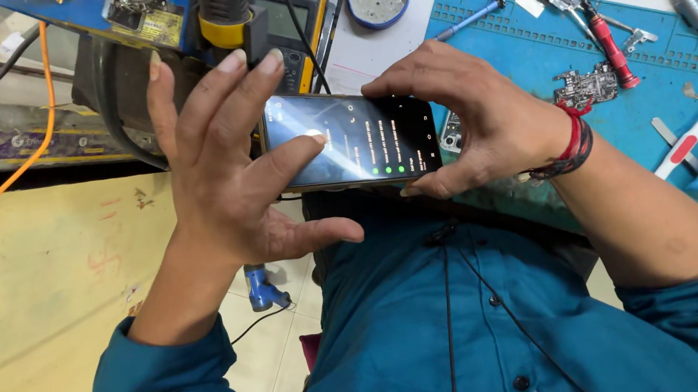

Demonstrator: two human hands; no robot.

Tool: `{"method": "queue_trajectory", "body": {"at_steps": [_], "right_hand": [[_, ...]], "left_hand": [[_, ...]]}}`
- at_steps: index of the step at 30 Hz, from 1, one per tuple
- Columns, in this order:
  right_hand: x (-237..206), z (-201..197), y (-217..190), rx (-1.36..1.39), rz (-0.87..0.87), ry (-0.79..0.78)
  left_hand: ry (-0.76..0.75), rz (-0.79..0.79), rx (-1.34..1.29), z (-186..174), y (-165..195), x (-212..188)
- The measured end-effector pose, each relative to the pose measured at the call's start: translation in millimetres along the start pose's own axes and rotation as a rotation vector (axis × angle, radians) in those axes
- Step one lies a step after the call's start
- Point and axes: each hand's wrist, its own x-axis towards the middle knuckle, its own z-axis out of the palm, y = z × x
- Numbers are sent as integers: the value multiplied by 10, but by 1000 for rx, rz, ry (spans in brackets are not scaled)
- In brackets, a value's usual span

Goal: The person uses a screwdriver to remove screws from a smartphone back cover, then uses a heat gun to warm the edges. They use pliers to remove a small component from the phone's interior, place a white back cover onto the phone, and wipe the surface with a cloth.

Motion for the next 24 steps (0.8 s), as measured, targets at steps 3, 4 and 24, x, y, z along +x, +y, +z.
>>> {"method": "queue_trajectory", "body": {"at_steps": [3,4,24], "right_hand": [[-23,11,8,-24,18,-9],[-28,19,11,-19,23,-10],[-74,21,90,-38,101,80]], "left_hand": [[35,-34,-30,6,-35,-19],[86,-46,-61,19,-59,-52],[189,-669,-1033,1700,851,-907]]}}
